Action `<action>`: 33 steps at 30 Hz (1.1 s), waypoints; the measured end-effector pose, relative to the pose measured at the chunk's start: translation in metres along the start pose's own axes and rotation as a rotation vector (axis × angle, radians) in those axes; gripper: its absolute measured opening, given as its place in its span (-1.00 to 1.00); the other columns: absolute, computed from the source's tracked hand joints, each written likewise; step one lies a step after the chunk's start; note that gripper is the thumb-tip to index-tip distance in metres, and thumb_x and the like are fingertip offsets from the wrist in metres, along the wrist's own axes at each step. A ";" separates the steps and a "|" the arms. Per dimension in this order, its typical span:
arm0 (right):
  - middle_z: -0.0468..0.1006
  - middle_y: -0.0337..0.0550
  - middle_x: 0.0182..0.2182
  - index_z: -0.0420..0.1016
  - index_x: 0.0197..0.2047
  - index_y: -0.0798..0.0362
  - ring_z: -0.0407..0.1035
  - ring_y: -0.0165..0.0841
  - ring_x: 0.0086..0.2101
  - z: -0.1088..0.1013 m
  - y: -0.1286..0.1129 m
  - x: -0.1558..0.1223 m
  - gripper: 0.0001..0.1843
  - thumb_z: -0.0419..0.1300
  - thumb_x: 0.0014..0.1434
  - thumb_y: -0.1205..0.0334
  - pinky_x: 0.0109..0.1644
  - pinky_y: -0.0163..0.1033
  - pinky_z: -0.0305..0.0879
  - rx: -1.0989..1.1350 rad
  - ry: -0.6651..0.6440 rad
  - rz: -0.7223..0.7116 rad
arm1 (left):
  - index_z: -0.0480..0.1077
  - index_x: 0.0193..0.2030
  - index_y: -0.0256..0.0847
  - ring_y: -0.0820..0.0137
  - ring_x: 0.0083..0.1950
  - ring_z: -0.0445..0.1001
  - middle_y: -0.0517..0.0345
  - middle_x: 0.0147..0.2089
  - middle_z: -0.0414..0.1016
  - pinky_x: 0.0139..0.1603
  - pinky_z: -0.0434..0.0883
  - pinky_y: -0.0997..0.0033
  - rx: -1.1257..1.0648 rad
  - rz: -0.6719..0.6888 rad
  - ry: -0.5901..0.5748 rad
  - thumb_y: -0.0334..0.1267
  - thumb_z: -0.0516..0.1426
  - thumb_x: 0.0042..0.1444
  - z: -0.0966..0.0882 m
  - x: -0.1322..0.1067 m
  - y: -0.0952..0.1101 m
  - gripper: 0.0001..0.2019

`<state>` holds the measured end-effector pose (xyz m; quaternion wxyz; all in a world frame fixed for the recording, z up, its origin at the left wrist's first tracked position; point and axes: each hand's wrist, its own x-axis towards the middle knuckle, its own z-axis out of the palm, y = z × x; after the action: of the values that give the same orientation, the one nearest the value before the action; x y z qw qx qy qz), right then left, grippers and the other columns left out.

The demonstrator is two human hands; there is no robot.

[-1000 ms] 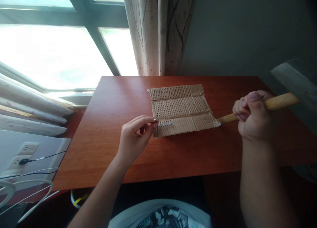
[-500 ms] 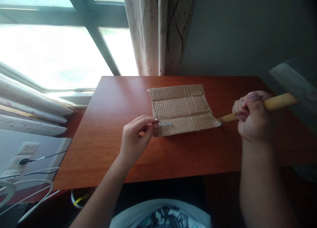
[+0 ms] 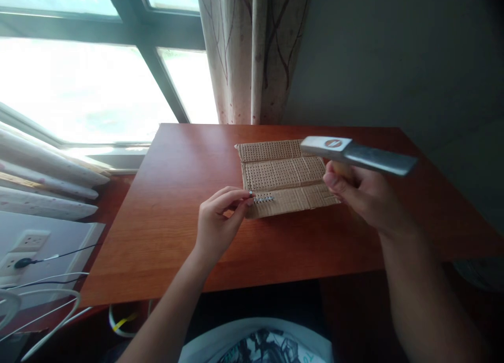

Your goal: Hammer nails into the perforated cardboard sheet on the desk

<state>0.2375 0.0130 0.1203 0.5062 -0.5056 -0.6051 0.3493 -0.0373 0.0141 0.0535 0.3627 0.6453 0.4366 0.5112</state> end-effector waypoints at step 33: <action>0.45 -0.25 -0.49 0.33 -0.30 0.00 0.33 -0.37 -0.47 0.044 -0.071 -0.007 -0.68 -0.01 0.45 0.04 -0.37 -0.24 0.03 -0.698 -0.441 -0.089 | 0.58 -0.25 -0.21 0.44 -0.26 0.54 0.12 -0.26 0.60 -0.25 0.50 0.49 0.048 0.112 0.003 -0.40 0.25 0.19 0.001 0.001 -0.003 -0.94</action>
<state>0.1768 -0.0073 0.1746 0.1773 -0.5335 -0.8023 0.2009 -0.0370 0.0164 0.0509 0.3174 0.6763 0.4126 0.5212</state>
